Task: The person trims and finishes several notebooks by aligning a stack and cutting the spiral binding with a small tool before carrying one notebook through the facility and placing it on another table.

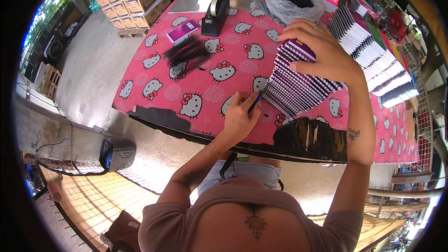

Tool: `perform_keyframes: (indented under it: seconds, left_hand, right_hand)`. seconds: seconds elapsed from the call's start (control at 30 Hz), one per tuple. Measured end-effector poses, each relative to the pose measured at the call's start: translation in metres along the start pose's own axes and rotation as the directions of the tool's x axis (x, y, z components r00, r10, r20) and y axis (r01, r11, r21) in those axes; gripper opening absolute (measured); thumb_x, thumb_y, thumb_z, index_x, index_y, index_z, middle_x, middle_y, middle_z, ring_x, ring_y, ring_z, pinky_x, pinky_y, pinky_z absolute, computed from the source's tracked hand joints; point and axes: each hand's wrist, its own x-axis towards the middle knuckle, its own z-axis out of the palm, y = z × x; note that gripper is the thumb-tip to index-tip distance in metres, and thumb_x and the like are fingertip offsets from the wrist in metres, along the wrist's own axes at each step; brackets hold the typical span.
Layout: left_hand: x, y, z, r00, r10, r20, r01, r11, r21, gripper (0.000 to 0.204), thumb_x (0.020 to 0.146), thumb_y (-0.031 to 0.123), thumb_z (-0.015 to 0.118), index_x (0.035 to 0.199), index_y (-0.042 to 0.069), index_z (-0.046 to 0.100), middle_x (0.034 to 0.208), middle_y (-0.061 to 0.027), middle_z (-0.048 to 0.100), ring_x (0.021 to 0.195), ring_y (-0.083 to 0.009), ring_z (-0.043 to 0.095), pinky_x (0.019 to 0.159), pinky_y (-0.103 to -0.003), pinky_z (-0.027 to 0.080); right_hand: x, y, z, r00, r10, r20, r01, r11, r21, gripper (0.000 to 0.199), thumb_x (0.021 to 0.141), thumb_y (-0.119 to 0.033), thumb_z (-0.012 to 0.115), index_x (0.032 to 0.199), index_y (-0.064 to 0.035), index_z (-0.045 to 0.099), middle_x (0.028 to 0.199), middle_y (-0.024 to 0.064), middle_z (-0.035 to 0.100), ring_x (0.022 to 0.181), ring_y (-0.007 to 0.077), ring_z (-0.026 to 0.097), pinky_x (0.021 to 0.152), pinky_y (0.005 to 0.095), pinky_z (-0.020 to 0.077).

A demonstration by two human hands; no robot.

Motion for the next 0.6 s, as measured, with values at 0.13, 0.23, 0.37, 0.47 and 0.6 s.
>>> perform_keyframes:
  seconds: [0.13, 0.23, 0.37, 0.47, 0.6]
  left_hand:
    - [-0.001, -0.014, 0.003, 0.886, -0.296, 0.356, 0.459, 0.461, -0.759, 0.031, 0.096, 0.019, 0.051, 0.102, -0.010, 0.060, 0.090, -0.0156, 0.067, 0.078, -0.0228, 0.069, 0.076, -0.032, 0.056]
    - [0.000, -0.014, 0.004, 0.772, -0.442, 0.456, 0.597, 0.258, -0.760, 0.032, 0.096, 0.019, 0.051, 0.103, -0.011, 0.060, 0.090, -0.0157, 0.067, 0.078, -0.0228, 0.069, 0.076, -0.032, 0.056]
    - [-0.001, -0.023, 0.008, 0.844, -0.395, 0.364, 0.531, 0.508, -0.678, 0.032, 0.096, 0.019, 0.052, 0.111, -0.009, 0.059, 0.090, -0.0147, 0.068, 0.078, -0.0221, 0.069, 0.076, -0.031, 0.056]
    - [-0.005, -0.020, 0.011, 0.993, -0.092, 0.076, 0.103, 0.983, -0.152, 0.033, 0.095, 0.019, 0.052, 0.115, -0.006, 0.059, 0.091, -0.0138, 0.068, 0.078, -0.0220, 0.069, 0.074, -0.031, 0.056]
    - [-0.005, -0.016, 0.008, 0.946, -0.267, 0.184, 0.324, 0.765, -0.556, 0.035, 0.095, 0.021, 0.052, 0.116, -0.006, 0.059, 0.088, -0.0130, 0.067, 0.075, -0.0214, 0.068, 0.073, -0.031, 0.056]
  right_hand:
    - [0.001, -0.001, 0.000, 1.000, -0.004, 0.000, 0.004, 1.000, 0.009, 0.047, 0.075, -0.029, 0.068, 0.119, -0.0138, 0.056, 0.120, 0.0036, 0.054, 0.124, 0.0246, 0.046, 0.104, 0.0439, 0.0300]
    - [0.000, -0.001, -0.001, 1.000, 0.000, 0.005, 0.000, 1.000, 0.018, 0.047, 0.075, -0.029, 0.068, 0.119, -0.0141, 0.057, 0.121, 0.0037, 0.054, 0.124, 0.0246, 0.046, 0.104, 0.0441, 0.0298]
    - [0.001, -0.001, 0.000, 1.000, -0.007, -0.003, 0.007, 1.000, 0.009, 0.048, 0.075, -0.029, 0.068, 0.119, -0.0141, 0.056, 0.121, 0.0036, 0.054, 0.124, 0.0246, 0.045, 0.105, 0.0441, 0.0296]
    - [0.001, 0.000, 0.001, 1.000, -0.009, -0.013, 0.009, 1.000, 0.003, 0.048, 0.075, -0.029, 0.068, 0.119, -0.0141, 0.056, 0.121, 0.0035, 0.054, 0.124, 0.0246, 0.045, 0.105, 0.0442, 0.0296]
    - [0.000, 0.000, 0.001, 1.000, -0.001, -0.005, 0.001, 1.000, 0.003, 0.048, 0.075, -0.030, 0.068, 0.119, -0.0141, 0.056, 0.121, 0.0033, 0.054, 0.124, 0.0247, 0.045, 0.105, 0.0443, 0.0298]
